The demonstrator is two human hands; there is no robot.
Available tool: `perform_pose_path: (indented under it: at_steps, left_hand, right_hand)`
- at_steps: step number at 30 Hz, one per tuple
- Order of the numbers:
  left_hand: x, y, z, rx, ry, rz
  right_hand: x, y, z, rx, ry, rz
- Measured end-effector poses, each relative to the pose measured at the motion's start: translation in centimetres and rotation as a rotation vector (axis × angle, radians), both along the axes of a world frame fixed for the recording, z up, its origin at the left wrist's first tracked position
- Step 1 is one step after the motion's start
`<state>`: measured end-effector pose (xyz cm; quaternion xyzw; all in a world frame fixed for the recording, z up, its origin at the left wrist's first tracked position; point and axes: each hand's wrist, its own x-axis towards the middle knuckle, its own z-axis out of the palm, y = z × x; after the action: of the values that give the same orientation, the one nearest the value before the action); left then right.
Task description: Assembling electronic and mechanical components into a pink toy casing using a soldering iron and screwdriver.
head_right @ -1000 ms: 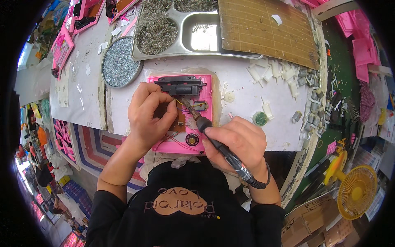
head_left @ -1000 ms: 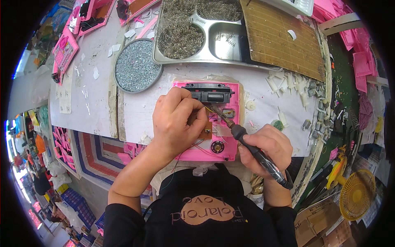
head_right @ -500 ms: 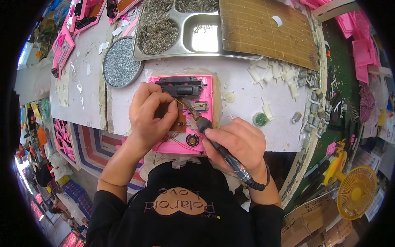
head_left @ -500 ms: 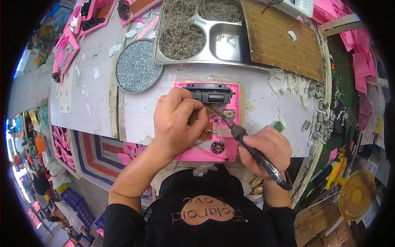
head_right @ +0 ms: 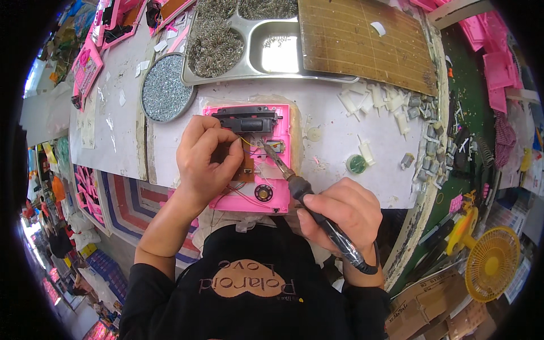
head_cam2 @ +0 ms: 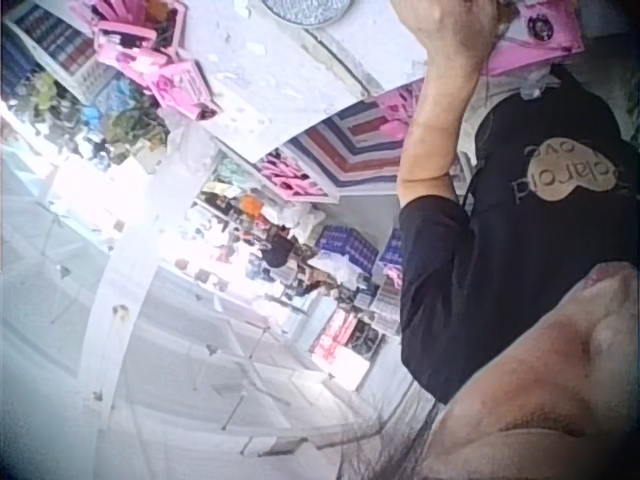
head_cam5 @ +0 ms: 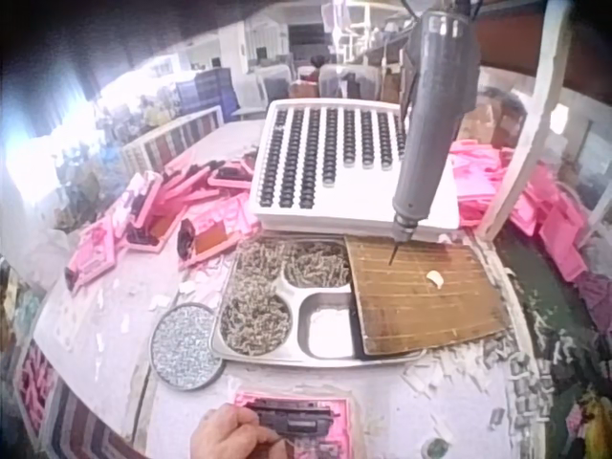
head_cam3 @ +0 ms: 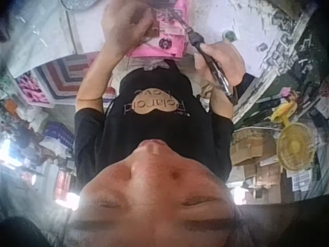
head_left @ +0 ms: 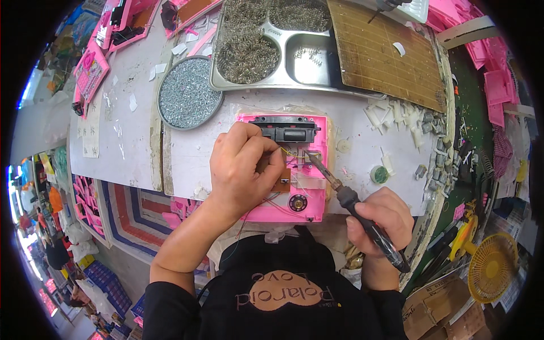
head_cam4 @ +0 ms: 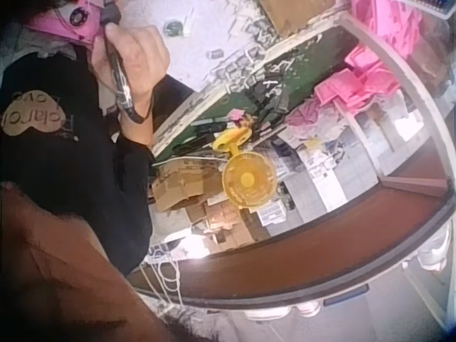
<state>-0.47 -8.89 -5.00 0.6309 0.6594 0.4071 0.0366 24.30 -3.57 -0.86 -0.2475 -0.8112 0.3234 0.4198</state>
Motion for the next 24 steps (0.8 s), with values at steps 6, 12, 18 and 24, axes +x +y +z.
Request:
perform_pose_path:
  at_steps: [6, 12, 18, 24]
  left_hand:
    - [0.05, 0.02, 0.11, 0.002, 0.004, 0.001]
    - [0.0, -0.16, 0.5, -0.036, 0.002, -0.016]
    - [0.06, -0.19, 0.53, -0.04, 0.004, -0.016]
    - [-0.03, -0.25, 0.47, -0.04, 0.013, -0.014]
  right_hand:
    - [0.29, 0.17, -0.11, 0.001, 0.025, 0.007]
    - [0.23, 0.08, -0.17, 0.001, 0.028, -0.001]
    - [0.2, 0.08, -0.1, -0.005, 0.022, -0.002]
    - [0.19, 0.06, -0.08, -0.002, 0.019, 0.002]
